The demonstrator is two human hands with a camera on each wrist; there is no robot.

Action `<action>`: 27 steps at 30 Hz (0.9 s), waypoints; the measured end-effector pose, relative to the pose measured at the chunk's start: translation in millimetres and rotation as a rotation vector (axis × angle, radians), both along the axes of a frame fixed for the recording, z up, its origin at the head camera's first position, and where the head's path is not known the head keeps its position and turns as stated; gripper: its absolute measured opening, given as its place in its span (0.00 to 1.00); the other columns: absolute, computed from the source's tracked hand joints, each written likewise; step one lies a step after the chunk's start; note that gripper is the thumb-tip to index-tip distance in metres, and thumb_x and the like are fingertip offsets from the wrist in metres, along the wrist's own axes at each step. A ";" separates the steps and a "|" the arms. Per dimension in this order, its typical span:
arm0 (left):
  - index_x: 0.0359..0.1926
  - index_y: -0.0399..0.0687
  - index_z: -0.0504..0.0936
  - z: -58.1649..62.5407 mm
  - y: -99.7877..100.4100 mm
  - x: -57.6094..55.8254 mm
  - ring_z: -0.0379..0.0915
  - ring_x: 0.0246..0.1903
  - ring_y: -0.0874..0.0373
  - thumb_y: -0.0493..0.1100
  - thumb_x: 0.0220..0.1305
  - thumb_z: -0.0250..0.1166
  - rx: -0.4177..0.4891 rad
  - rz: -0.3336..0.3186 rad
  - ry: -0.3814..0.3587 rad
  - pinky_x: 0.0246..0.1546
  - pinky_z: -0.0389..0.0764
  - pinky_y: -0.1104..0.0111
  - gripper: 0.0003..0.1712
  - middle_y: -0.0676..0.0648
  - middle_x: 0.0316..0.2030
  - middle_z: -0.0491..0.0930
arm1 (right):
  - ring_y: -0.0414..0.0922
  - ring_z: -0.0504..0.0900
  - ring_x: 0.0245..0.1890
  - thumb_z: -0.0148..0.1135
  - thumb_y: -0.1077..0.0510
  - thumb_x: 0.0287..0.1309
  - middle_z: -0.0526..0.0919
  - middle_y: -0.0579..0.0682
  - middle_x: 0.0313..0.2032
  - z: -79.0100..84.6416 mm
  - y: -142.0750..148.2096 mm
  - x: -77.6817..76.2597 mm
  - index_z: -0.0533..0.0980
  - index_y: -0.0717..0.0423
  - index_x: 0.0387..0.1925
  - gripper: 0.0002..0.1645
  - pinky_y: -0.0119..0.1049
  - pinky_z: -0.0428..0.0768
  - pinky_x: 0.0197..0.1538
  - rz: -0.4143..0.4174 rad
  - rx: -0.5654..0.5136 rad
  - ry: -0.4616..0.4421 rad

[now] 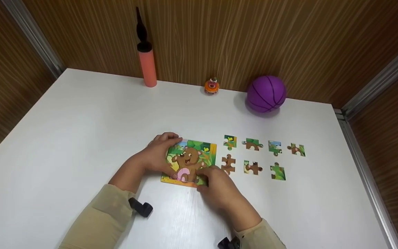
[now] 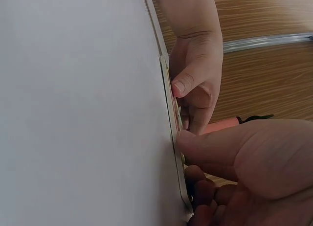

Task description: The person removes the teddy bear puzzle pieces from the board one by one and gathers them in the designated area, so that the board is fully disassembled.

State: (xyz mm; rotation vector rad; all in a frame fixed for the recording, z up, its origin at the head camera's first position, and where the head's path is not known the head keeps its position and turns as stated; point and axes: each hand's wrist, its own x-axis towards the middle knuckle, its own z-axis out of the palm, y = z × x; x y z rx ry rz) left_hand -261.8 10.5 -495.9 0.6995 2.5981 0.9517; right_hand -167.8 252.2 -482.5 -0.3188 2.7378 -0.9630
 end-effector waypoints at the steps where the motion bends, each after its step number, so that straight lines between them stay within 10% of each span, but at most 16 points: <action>1: 0.82 0.47 0.63 0.3 -0.5 0.1 0.52 0.76 0.45 0.57 0.35 0.91 -0.003 -0.004 0.001 0.76 0.55 0.49 0.74 0.44 0.77 0.59 | 0.45 0.73 0.34 0.73 0.71 0.58 0.76 0.49 0.33 0.1 -0.8 -0.4 0.86 0.61 0.49 0.17 0.40 0.73 0.35 -0.008 -0.001 -0.005; 27: 0.82 0.49 0.62 2.1 1.0 1.4 0.52 0.76 0.46 0.60 0.33 0.92 -0.044 0.011 0.004 0.77 0.55 0.51 0.76 0.46 0.78 0.59 | 0.45 0.77 0.33 0.73 0.75 0.56 0.82 0.48 0.32 -1.2 -4.6 1.1 0.85 0.58 0.38 0.12 0.36 0.79 0.35 -0.135 -0.110 0.054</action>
